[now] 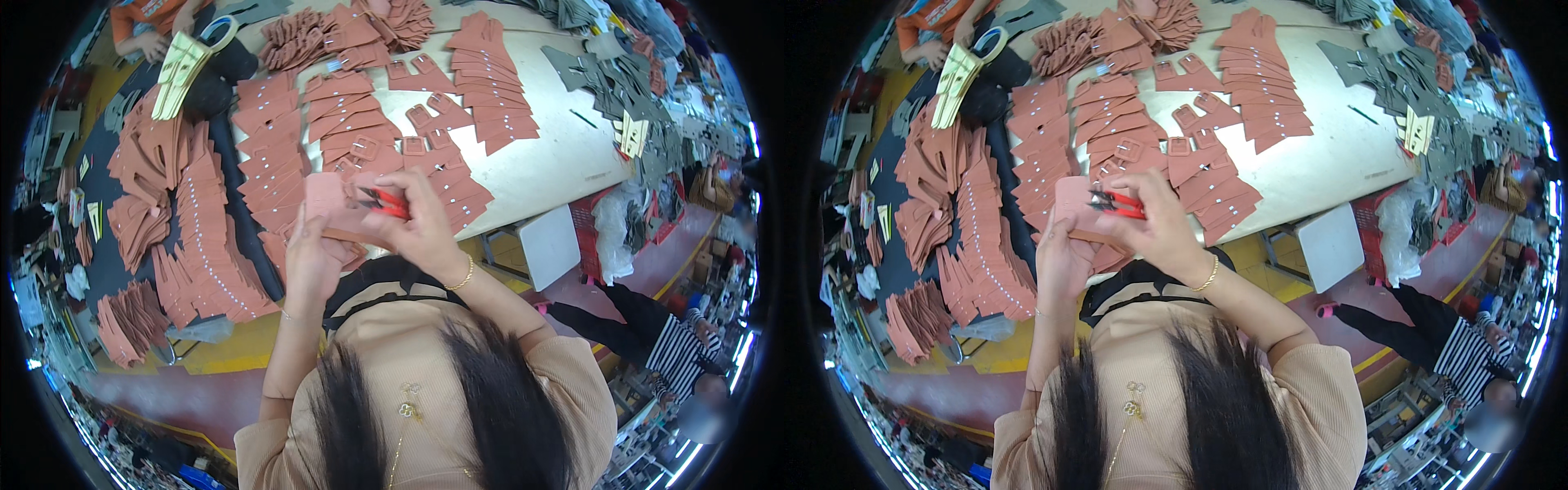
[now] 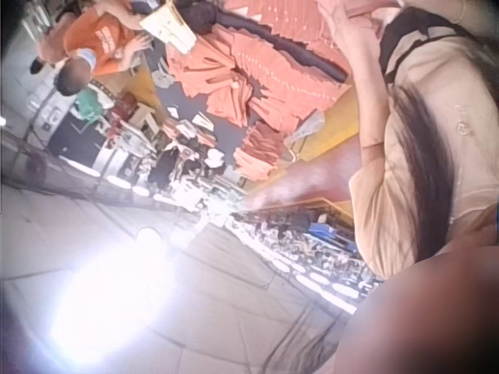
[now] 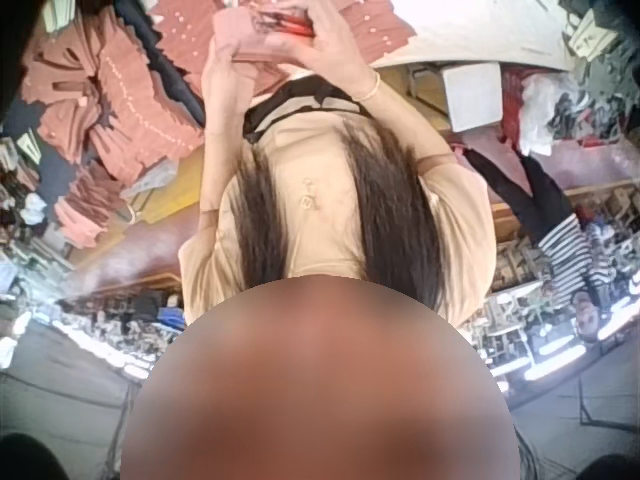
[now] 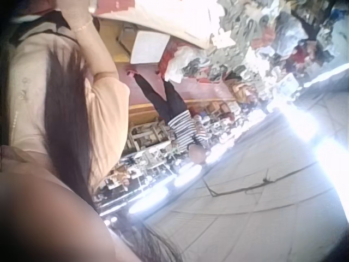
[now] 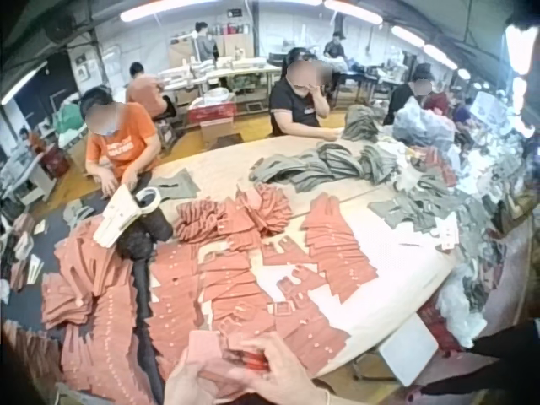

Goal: The person uses red-handled scissors to trim edges and small tabs from stacked reddish-brown fabric pieces. They repeatedly pick up stacks, cut along marked lines, and place the trimmed pieces back on the table. The person also sorts and organizes the pieces into neat piles.

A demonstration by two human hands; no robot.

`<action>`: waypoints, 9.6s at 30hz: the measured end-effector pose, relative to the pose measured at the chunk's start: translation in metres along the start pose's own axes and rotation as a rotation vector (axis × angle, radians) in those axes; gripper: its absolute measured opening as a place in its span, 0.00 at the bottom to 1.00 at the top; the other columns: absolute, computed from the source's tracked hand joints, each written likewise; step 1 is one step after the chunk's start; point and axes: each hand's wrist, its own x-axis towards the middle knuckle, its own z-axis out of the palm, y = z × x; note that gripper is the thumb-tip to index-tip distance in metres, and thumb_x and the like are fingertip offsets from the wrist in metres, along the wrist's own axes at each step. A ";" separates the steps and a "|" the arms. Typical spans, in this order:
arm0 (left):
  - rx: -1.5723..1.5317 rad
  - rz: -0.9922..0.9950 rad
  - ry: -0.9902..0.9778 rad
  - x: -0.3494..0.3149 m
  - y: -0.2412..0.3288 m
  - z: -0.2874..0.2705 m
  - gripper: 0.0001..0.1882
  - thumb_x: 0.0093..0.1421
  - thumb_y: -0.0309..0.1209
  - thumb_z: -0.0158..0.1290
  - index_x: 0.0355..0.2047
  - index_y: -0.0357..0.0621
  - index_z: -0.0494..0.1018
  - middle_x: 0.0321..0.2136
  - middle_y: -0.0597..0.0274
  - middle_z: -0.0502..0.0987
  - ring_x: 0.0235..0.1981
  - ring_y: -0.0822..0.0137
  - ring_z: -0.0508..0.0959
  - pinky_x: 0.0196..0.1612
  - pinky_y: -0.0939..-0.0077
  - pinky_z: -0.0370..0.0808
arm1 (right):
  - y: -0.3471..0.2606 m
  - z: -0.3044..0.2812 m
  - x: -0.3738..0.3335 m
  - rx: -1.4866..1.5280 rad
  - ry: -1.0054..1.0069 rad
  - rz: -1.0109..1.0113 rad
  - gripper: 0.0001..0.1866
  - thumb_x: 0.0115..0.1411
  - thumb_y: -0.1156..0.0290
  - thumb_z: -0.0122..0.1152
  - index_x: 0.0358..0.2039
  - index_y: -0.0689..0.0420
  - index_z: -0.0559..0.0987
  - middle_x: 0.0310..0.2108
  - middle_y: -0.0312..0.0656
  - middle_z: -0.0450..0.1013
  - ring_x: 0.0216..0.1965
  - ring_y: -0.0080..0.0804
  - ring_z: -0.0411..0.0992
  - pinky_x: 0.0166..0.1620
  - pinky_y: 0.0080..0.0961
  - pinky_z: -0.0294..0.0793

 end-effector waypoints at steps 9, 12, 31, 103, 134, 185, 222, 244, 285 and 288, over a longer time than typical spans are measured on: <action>-0.057 -0.082 -0.090 0.015 -0.023 -0.011 0.26 0.67 0.50 0.34 0.53 0.41 0.56 0.51 0.50 0.65 0.50 0.58 0.70 0.53 0.62 0.68 | 0.040 0.021 -0.018 -0.229 -0.218 0.050 0.19 0.51 0.64 0.62 0.41 0.62 0.75 0.32 0.48 0.66 0.34 0.48 0.70 0.37 0.35 0.70; -0.048 -0.143 0.083 0.022 -0.034 -0.014 0.27 0.66 0.52 0.37 0.54 0.42 0.55 0.53 0.50 0.62 0.54 0.57 0.66 0.57 0.60 0.64 | 0.059 0.015 -0.016 -0.271 -0.146 0.105 0.14 0.53 0.67 0.59 0.38 0.62 0.76 0.30 0.51 0.68 0.32 0.51 0.70 0.35 0.37 0.70; 0.160 -0.104 0.204 0.029 -0.043 -0.043 0.25 0.65 0.42 0.45 0.57 0.48 0.52 0.53 0.52 0.62 0.54 0.58 0.66 0.54 0.61 0.65 | 0.214 -0.054 0.021 -0.071 0.406 0.680 0.20 0.63 0.57 0.49 0.42 0.63 0.73 0.26 0.44 0.73 0.30 0.34 0.74 0.35 0.28 0.71; 0.154 -0.255 0.348 0.052 -0.075 -0.106 0.18 0.62 0.38 0.49 0.50 0.54 0.59 0.43 0.62 0.67 0.48 0.60 0.69 0.50 0.59 0.66 | 0.242 -0.099 -0.025 -0.781 0.354 0.522 0.13 0.55 0.65 0.58 0.42 0.47 0.81 0.47 0.42 0.68 0.45 0.45 0.65 0.50 0.38 0.66; 0.171 -0.314 0.303 0.055 -0.080 -0.112 0.26 0.61 0.38 0.50 0.56 0.50 0.55 0.49 0.56 0.64 0.51 0.58 0.67 0.51 0.60 0.66 | 0.233 -0.098 -0.060 -0.734 0.269 0.554 0.17 0.51 0.64 0.64 0.43 0.51 0.78 0.45 0.44 0.69 0.45 0.43 0.68 0.49 0.38 0.69; 0.048 -0.383 0.236 0.057 -0.084 -0.119 0.20 0.63 0.39 0.48 0.52 0.50 0.60 0.47 0.57 0.66 0.50 0.59 0.68 0.50 0.59 0.67 | 0.241 -0.092 0.055 -0.703 0.119 0.504 0.18 0.58 0.59 0.54 0.43 0.57 0.79 0.42 0.50 0.72 0.46 0.46 0.71 0.49 0.38 0.69; 0.145 -0.543 0.004 0.090 -0.115 -0.082 0.19 0.67 0.35 0.39 0.51 0.33 0.61 0.51 0.45 0.67 0.53 0.54 0.69 0.55 0.63 0.68 | 0.140 -0.150 0.039 -0.041 0.369 0.421 0.19 0.50 0.64 0.69 0.24 0.57 0.66 0.20 0.29 0.61 0.22 0.16 0.58 0.25 0.17 0.60; 0.485 -0.592 0.020 0.105 -0.255 -0.037 0.12 0.60 0.25 0.51 0.39 0.38 0.60 0.31 0.58 0.71 0.32 0.61 0.77 0.38 0.69 0.76 | 0.136 -0.153 -0.194 -0.086 0.653 0.760 0.15 0.54 0.71 0.64 0.24 0.54 0.64 0.19 0.26 0.60 0.21 0.11 0.55 0.24 0.13 0.55; 0.706 -0.774 -0.196 0.085 -0.204 -0.073 0.21 0.64 0.29 0.43 0.57 0.44 0.58 0.43 0.56 0.70 0.43 0.68 0.72 0.44 0.72 0.72 | 0.179 -0.102 -0.192 0.195 0.538 0.750 0.12 0.55 0.69 0.64 0.36 0.63 0.76 0.28 0.35 0.75 0.29 0.18 0.70 0.35 0.19 0.70; 0.441 -0.613 -0.072 0.099 -0.201 -0.067 0.21 0.65 0.30 0.41 0.58 0.40 0.57 0.43 0.55 0.70 0.44 0.65 0.73 0.45 0.72 0.72 | 0.147 -0.125 -0.191 -0.082 0.486 0.758 0.12 0.53 0.69 0.65 0.34 0.63 0.76 0.24 0.35 0.74 0.26 0.17 0.69 0.33 0.19 0.70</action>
